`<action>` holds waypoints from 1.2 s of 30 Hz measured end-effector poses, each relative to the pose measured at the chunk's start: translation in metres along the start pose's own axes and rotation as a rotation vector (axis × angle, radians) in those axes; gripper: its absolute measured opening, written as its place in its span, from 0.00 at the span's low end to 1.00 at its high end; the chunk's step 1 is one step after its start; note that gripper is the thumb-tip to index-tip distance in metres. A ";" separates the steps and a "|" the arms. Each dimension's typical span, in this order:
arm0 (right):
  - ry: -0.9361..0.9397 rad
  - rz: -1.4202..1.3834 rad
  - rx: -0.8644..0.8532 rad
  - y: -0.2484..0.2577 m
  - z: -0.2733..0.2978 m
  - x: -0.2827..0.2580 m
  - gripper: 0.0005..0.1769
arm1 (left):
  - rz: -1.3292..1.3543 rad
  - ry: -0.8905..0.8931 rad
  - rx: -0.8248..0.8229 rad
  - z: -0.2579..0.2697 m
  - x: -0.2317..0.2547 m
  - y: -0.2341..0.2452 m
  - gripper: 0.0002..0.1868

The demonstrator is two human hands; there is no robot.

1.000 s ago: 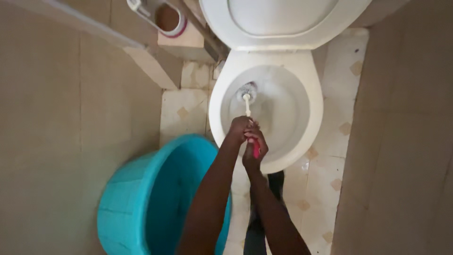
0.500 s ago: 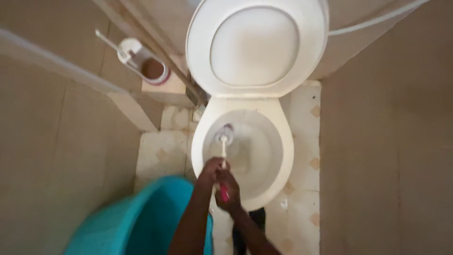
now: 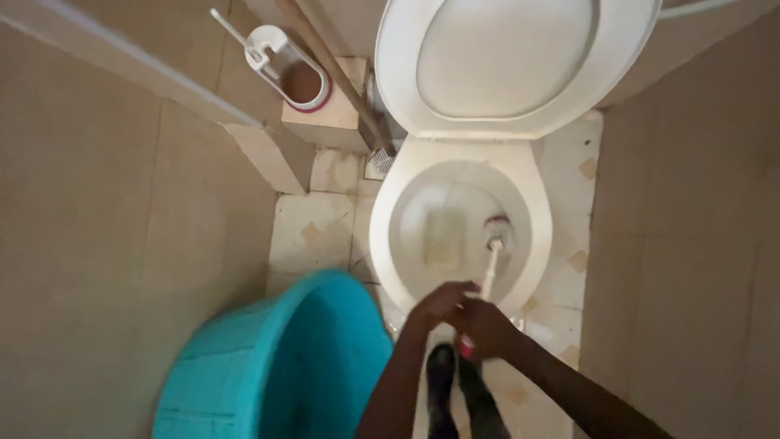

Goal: The person cleans a toilet by scrubbing the inside of the bowl and under the rim with a toilet brush.

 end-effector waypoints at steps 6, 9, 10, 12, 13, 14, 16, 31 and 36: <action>0.113 0.107 -0.130 -0.008 0.009 0.033 0.14 | -0.118 0.088 0.100 0.013 -0.002 -0.003 0.18; -0.037 0.126 -0.227 -0.022 -0.023 0.090 0.08 | -0.284 -0.166 0.179 -0.031 0.002 0.026 0.18; 0.036 0.060 -0.179 -0.026 -0.033 0.088 0.08 | -0.445 -0.323 0.213 -0.043 0.005 0.031 0.21; 0.103 -0.017 -0.132 -0.036 -0.021 0.071 0.11 | -0.562 -0.497 0.231 -0.049 -0.007 0.033 0.19; 0.065 0.061 -0.106 -0.030 -0.010 0.068 0.11 | -0.701 -0.714 0.250 -0.048 0.019 0.035 0.16; 0.027 0.138 -0.077 -0.024 -0.005 0.064 0.14 | -0.717 -0.730 0.253 -0.050 0.035 0.042 0.16; 0.092 0.152 -0.071 -0.023 0.034 0.046 0.10 | 0.021 -0.172 0.206 -0.053 -0.010 0.055 0.23; 0.092 -0.146 0.532 0.037 0.068 0.017 0.13 | 0.014 -0.298 0.351 -0.036 0.017 0.045 0.18; 0.192 -0.208 0.348 0.004 0.042 0.057 0.12 | -0.266 -0.477 0.543 -0.046 0.028 0.079 0.11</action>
Point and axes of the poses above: each hand's wrist, its own z-axis away from the middle knuckle, its own y-axis out of the back of the hand, x = y × z, the point moved 8 cm from there along -z, towards the middle knuckle, and after that the axes turned 2 degrees about -x, right-handed, at the moved point
